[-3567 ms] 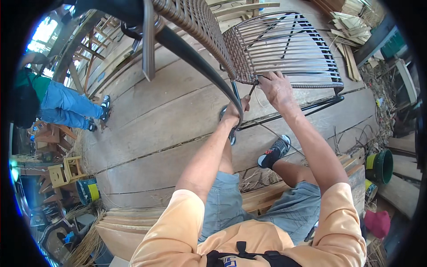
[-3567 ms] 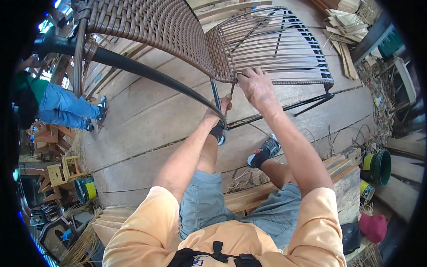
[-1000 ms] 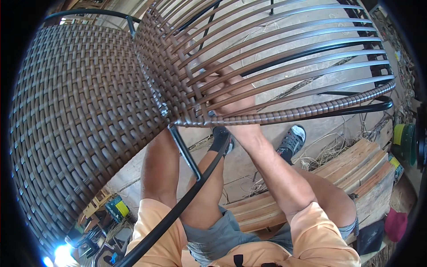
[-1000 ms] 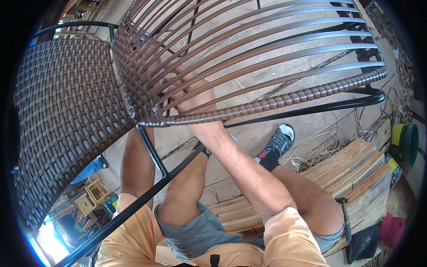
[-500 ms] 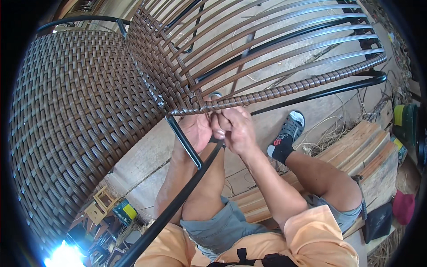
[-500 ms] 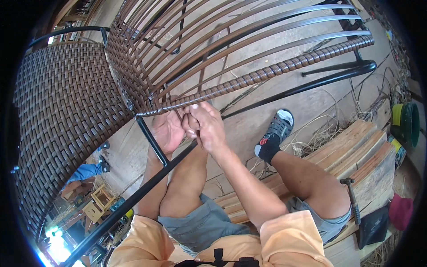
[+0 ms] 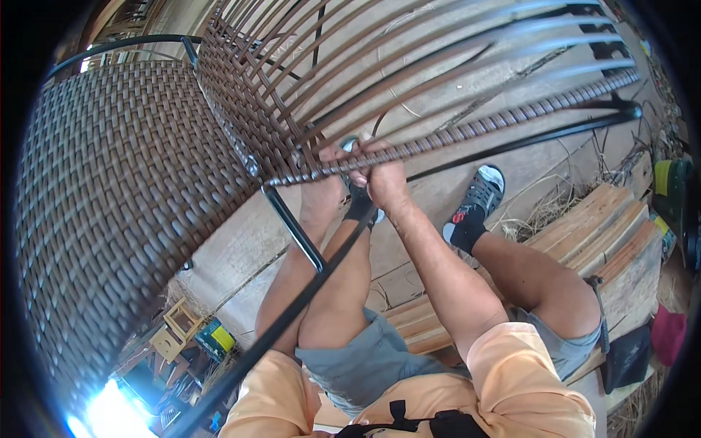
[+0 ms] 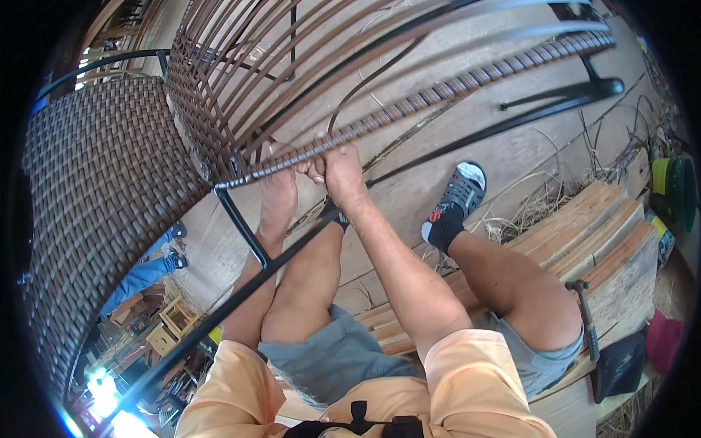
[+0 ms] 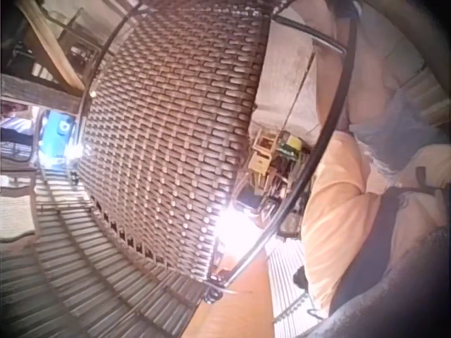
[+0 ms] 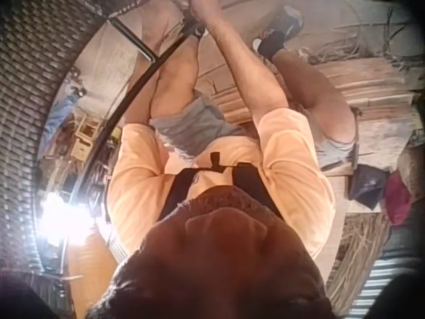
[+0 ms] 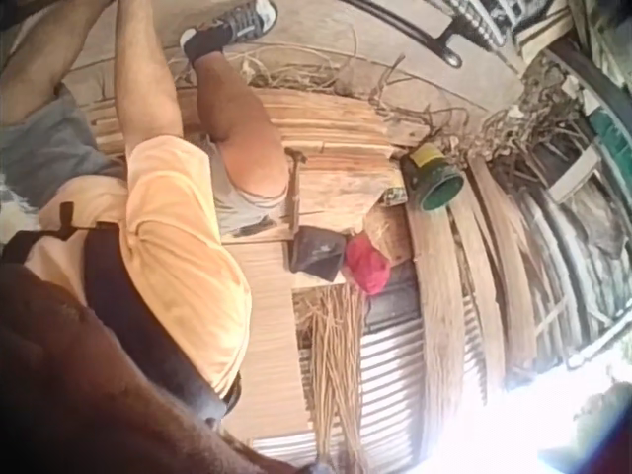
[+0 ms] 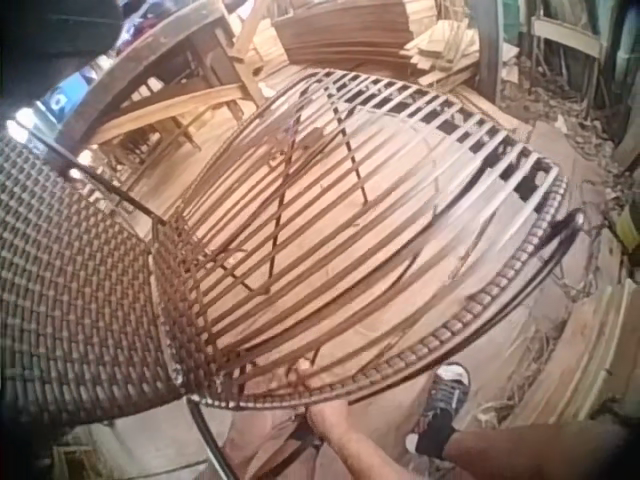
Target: Weaving the seat and back of a metal-framed chair using wicker-like strips.
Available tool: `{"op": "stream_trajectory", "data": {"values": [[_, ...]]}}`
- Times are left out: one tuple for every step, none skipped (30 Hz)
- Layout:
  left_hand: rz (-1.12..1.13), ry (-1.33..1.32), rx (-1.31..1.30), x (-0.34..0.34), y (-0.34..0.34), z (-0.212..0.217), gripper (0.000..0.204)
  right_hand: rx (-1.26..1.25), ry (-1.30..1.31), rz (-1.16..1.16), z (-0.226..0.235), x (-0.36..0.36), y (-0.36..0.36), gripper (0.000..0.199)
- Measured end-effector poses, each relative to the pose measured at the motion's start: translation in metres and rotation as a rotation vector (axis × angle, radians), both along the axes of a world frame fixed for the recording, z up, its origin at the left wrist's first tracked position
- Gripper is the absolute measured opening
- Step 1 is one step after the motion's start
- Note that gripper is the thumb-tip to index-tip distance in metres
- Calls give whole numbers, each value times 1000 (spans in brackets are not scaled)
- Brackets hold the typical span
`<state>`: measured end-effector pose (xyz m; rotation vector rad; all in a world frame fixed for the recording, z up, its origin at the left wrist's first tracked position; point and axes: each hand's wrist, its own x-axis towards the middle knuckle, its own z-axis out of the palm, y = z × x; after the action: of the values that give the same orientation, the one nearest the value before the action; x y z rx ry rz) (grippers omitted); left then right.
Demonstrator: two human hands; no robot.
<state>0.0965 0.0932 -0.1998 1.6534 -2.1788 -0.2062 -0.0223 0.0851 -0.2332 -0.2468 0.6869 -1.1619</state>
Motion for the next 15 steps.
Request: {"op": "stream_trajectory", "data": {"values": [[127, 479, 298, -7, -4, 2, 19, -73, 122, 9, 1, -9, 5, 28], [255, 954, 600, -15, -7, 6, 23, 57, 28, 25, 4, -18, 10, 32], [297, 1164, 609, -29, -5, 4, 31, 90, -6, -3, 6, -26, 18, 33], [350, 1258, 640, -36, -2, 10, 34, 113, -57, -24, 9, -31, 25, 34], [398, 1358, 670, -43, -1, 18, 38, 186, -131, -27, 12, -41, 35, 32], [360, 1261, 665, -32, -1, 24, 44, 240, -153, -58, 19, -43, 45, 32], [373, 1232, 643, -27, 1, 29, 47, 294, -172, -87, 24, -45, 57, 31], [370, 1232, 639, -35, 3, 26, 50, 279, -161, -123, 14, -58, 71, 27], [456, 1172, 628, -44, 5, 29, 52, 340, -135, -157, 10, -71, 83, 24], [475, 1145, 642, -45, 6, 28, 53, 403, -111, -192, 9, -81, 96, 22], [496, 1116, 654, -43, 7, 28, 54, 440, -86, -213, 9, -89, 106, 20], [497, 1087, 643, -45, 9, 29, 54, 479, -54, -240, 7, -100, 116, 18], [512, 1055, 664, -43, 10, 36, 54, 527, -46, -273, 1, -108, 125, 18], [531, 1030, 691, -44, 14, 40, 54, 581, -29, -305, -8, -120, 137, 17], [583, 1025, 727, -46, 12, 44, 53, 642, 52, -298, -18, -130, 148, 18]]}}
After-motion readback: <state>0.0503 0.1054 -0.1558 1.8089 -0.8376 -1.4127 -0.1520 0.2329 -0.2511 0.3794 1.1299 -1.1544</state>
